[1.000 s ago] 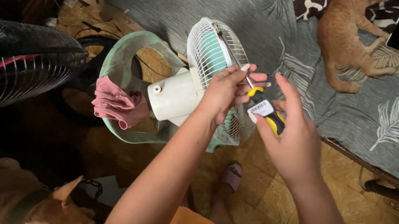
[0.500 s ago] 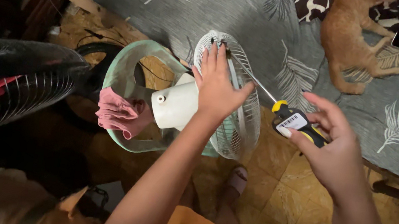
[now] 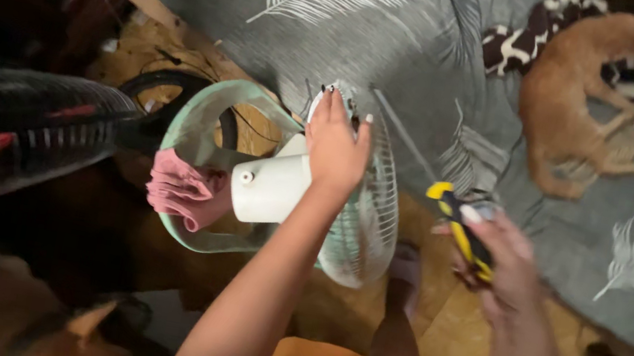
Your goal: The person disassembles a desk fan by using a screwdriver to remove a screw from the rim, then pulls off the front grill and unscrews the center nut by hand to remove the fan blades.
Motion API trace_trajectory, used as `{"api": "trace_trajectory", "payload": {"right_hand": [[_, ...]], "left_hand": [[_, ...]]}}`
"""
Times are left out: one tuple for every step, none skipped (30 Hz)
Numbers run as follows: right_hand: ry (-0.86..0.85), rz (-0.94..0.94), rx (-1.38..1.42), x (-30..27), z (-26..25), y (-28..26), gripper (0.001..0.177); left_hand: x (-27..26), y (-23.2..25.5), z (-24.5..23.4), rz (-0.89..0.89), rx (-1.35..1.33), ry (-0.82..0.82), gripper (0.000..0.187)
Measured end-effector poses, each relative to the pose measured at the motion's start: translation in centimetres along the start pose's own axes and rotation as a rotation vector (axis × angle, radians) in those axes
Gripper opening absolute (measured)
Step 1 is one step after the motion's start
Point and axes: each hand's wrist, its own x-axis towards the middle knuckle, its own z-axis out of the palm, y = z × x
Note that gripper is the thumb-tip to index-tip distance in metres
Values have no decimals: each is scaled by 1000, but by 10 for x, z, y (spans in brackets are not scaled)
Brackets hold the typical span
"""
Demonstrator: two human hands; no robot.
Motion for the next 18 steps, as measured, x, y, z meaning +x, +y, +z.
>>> {"api": "trace_trajectory", "payload": {"right_hand": [[-24,34,4,14,2,-1,26],[-101,-5,-90,28,5,-5,26],[-181,-44,-182,43,10,-9,26],[-259,-77,-271,52,14,-12,26],[-254,-40,-299,60,17,-15,26],[-255,-20,-331,73,24,-21,25],[-254,-1,-363,86,29,-28,25],[-317,-18,-364,100,33,-35,25],[-379,-35,-364,114,36,-40,24],[-431,-21,-365,120,32,-39,24],[-458,-42,-367,130,32,-36,23],[-480,-81,-368,146,35,-34,23],[-503,-119,-369,160,38,-32,23],[-529,-152,-377,175,43,-31,23],[-555,-185,-385,188,47,-31,23],[-575,-201,-388,194,47,-25,23],[-545,-204,-405,200,48,-18,29],[-512,-223,-420,210,52,-13,37]], "left_hand": [[4,2,2,-25,-6,16,77],[8,4,3,-22,2,28,75],[11,5,5,-19,10,39,72],[11,5,6,-19,22,46,70],[8,4,5,-18,18,58,67],[12,3,5,-10,10,84,65],[15,3,4,-1,2,110,62],[20,4,5,5,12,134,59],[25,5,6,11,23,158,57],[15,7,7,-3,35,157,54],[9,9,7,-53,53,148,53],[12,10,6,-88,62,144,51],[14,13,6,-122,71,141,49],[18,14,4,-122,77,154,50],[22,15,3,-122,84,168,51],[17,13,3,-130,96,167,51],[12,11,2,-111,80,175,50],[14,8,2,-79,61,189,49]]}}
